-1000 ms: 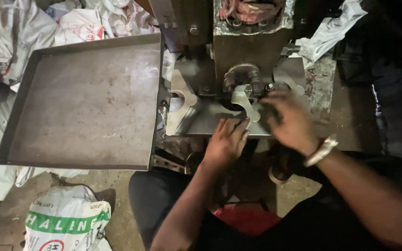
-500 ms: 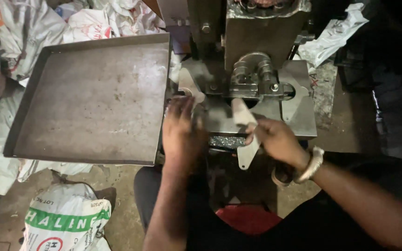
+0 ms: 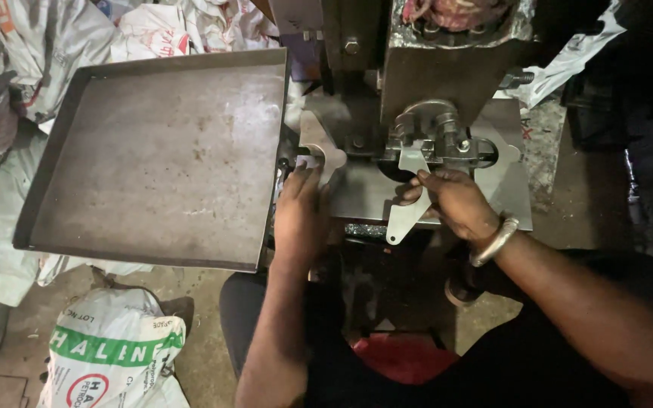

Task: Using an industrial press machine to shape or punch metal components.

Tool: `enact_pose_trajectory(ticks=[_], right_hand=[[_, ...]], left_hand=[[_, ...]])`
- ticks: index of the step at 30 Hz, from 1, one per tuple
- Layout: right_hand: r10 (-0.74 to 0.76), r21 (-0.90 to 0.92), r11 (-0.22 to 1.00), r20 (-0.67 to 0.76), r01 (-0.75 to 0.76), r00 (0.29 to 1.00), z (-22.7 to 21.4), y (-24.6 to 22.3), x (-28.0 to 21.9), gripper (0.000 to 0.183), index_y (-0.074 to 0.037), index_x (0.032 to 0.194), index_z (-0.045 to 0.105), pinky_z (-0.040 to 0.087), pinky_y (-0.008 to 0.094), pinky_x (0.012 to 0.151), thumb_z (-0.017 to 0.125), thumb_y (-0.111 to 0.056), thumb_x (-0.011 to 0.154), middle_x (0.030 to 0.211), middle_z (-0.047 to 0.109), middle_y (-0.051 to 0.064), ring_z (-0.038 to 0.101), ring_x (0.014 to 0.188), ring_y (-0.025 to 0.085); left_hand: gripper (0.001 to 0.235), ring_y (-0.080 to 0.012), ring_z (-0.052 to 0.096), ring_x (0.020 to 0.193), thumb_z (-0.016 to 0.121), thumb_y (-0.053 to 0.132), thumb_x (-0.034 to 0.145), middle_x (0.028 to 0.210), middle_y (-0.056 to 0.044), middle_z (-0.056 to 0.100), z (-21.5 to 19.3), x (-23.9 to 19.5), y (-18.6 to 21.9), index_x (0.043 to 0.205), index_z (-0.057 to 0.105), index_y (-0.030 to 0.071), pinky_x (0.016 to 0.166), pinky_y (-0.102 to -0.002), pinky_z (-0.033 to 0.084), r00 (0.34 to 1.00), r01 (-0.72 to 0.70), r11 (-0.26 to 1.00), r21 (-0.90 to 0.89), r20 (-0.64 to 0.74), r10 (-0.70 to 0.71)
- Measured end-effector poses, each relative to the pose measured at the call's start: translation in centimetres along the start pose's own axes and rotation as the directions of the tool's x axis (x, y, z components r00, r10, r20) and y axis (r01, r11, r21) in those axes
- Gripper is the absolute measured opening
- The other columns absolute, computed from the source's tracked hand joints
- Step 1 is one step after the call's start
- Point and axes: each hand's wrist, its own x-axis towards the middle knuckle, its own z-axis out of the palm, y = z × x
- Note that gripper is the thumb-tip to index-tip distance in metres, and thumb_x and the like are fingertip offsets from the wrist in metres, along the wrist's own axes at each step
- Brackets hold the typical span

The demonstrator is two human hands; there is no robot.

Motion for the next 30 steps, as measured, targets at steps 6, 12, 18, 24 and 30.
enact_pose_trajectory(ticks=[6,12,18,24,30], right_hand=[[-0.029,0.076,0.997,0.080,0.023,0.996,-0.4,0.5,0.1,0.031,0.000,0.108,0.066,0.060,0.034,0.074,0.051,-0.027,0.106,0.091,0.074,0.010,0.073,0.086,0.021],[-0.097,0.195,0.978,0.129,0.071,0.987,-1.7,1.6,-0.3,0.024,-0.002,0.109,0.064,0.062,0.036,0.080,0.056,-0.024,0.104,0.098,0.073,0.009,0.071,0.090,0.020],[-0.127,-0.284,0.955,-0.144,0.082,0.981,-5.1,0.7,-4.3,0.023,-0.002,0.112,0.072,0.061,0.036,0.071,0.064,-0.016,0.095,0.095,0.076,0.008,0.072,0.082,0.019],[-0.419,-0.735,0.675,-0.316,0.060,0.851,-10.7,-1.7,-4.6,0.023,-0.005,0.114,0.077,0.052,0.038,0.068,0.068,-0.019,0.099,0.096,0.077,0.015,0.069,0.080,0.022],[-0.392,-0.577,0.810,-0.397,0.107,0.830,-14.3,-1.4,0.3,0.023,-0.005,0.112,0.077,0.054,0.033,0.062,0.070,-0.021,0.096,0.085,0.076,0.011,0.071,0.071,0.018]], left_hand=[[0.032,-0.0403,0.062,0.120,0.065,0.010,0.096,0.126,-0.021,0.067,-2.0,0.7,2.1,0.127,0.068,0.003,0.103,-0.045,0.050,0.997,0.069,0.993,-0.092,-0.029,-0.072],[0.027,-0.0343,0.067,0.109,0.071,0.009,0.094,0.116,-0.016,0.068,-3.0,-0.3,4.8,0.121,0.069,0.006,0.095,-0.040,0.055,0.992,-0.051,0.956,-0.288,0.095,0.082],[0.036,-0.0353,0.063,0.111,0.070,0.008,0.093,0.117,-0.016,0.064,4.9,-1.7,5.0,0.129,0.067,0.006,0.100,-0.043,0.052,0.919,-0.251,0.900,-0.355,0.206,0.338],[0.037,-0.0357,0.060,0.110,0.067,0.010,0.097,0.119,-0.016,0.061,8.2,-2.5,7.9,0.133,0.064,0.002,0.105,-0.046,0.048,0.950,-0.268,0.933,-0.241,0.098,0.298],[0.035,-0.0356,0.059,0.109,0.068,0.010,0.097,0.118,-0.016,0.060,8.6,-2.7,8.4,0.130,0.065,0.001,0.100,-0.045,0.050,0.969,-0.186,0.957,-0.222,0.117,0.216]])
